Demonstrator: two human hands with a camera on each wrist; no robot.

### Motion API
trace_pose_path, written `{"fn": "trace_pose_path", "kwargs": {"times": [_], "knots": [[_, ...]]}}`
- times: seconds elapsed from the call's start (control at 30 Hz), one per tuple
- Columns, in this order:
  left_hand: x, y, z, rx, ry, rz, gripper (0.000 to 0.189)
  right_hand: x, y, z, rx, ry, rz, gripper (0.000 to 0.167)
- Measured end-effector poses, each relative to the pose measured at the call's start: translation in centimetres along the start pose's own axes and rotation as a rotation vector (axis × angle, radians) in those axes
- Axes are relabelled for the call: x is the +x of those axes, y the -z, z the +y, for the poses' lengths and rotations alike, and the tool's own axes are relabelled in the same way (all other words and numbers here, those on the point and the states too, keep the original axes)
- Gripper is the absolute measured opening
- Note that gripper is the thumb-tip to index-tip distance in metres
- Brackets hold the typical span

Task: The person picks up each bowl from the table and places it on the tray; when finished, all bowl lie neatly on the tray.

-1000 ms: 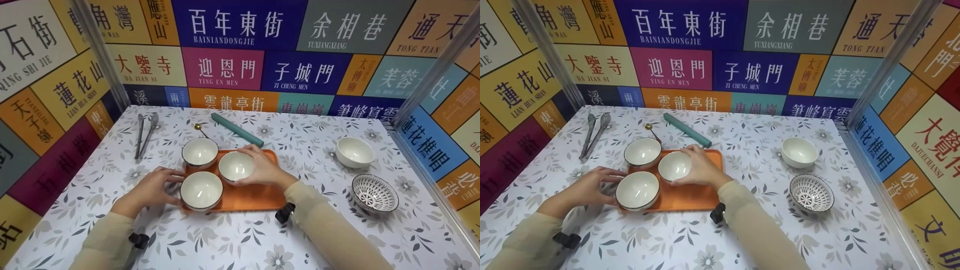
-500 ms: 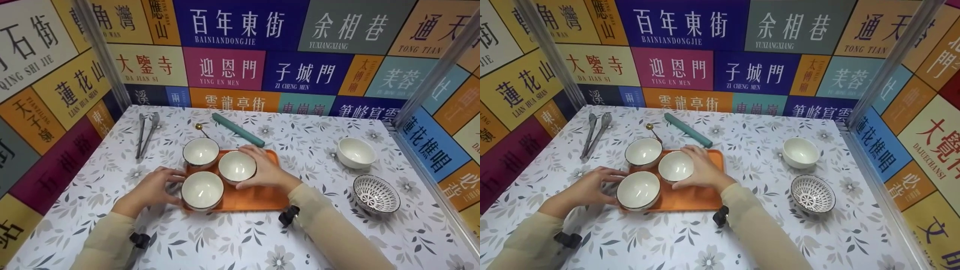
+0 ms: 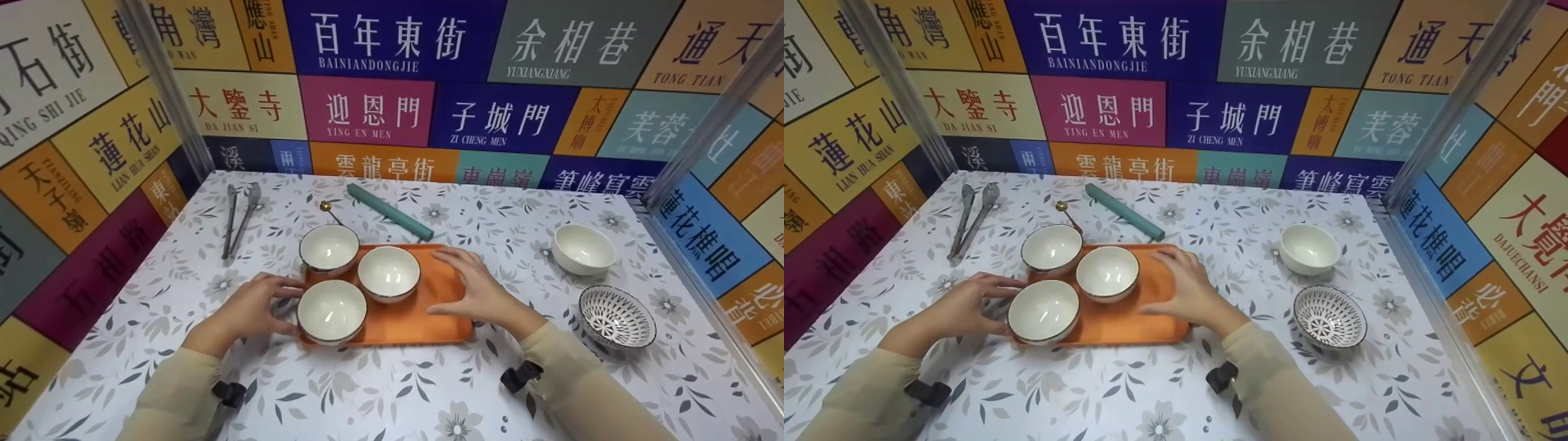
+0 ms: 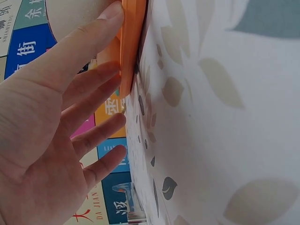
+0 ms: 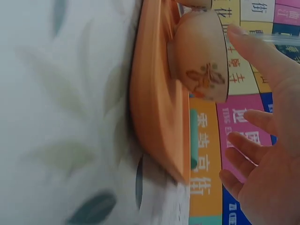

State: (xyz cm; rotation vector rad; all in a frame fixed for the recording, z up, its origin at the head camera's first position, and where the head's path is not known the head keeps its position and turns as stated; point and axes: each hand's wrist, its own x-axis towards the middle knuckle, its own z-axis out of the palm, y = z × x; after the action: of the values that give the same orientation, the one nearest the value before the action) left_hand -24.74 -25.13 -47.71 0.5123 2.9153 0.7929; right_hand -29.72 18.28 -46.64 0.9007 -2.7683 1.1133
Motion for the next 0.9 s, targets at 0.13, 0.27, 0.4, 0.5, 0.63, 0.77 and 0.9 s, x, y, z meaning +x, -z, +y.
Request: {"fn": "trace_pose_path", "kwargs": {"times": [0.13, 0.27, 0.4, 0.5, 0.63, 0.77, 0.9], "knots": [[-0.2, 0.0, 0.1, 0.016, 0.003, -0.002, 0.066, -2.2, 1.3, 0.6, -0.010, -0.044, 0.033, 0.094], [-0.5, -0.1, 0.0, 0.023, 0.014, -0.003, 0.066, -3.9, 2.6, 1.0, 0.002, -0.093, 0.043, 0.094], [-0.5, -0.2, 0.1, 0.017, 0.022, -0.004, 0.066, -5.2, 4.2, 1.9, -0.007, -0.105, 0.060, 0.093], [-0.4, -0.3, 0.1, 0.011, 0.025, -0.008, 0.066, -6.2, 5.4, 2.8, -0.033, -0.099, 0.085, 0.089], [-0.3, -0.2, 0.1, 0.017, 0.020, -0.009, 0.066, -7.5, 7.2, 3.7, -0.081, -0.112, 0.124, 0.087], [-0.2, 0.0, 0.1, 0.043, -0.012, -0.003, 0.065, -8.6, 9.0, 4.2, -0.124, -0.155, 0.141, 0.090], [0.1, 0.2, 0.2, 0.050, -0.024, 0.000, 0.065, -9.7, 10.6, 4.8, -0.144, -0.195, 0.134, 0.095]]}}
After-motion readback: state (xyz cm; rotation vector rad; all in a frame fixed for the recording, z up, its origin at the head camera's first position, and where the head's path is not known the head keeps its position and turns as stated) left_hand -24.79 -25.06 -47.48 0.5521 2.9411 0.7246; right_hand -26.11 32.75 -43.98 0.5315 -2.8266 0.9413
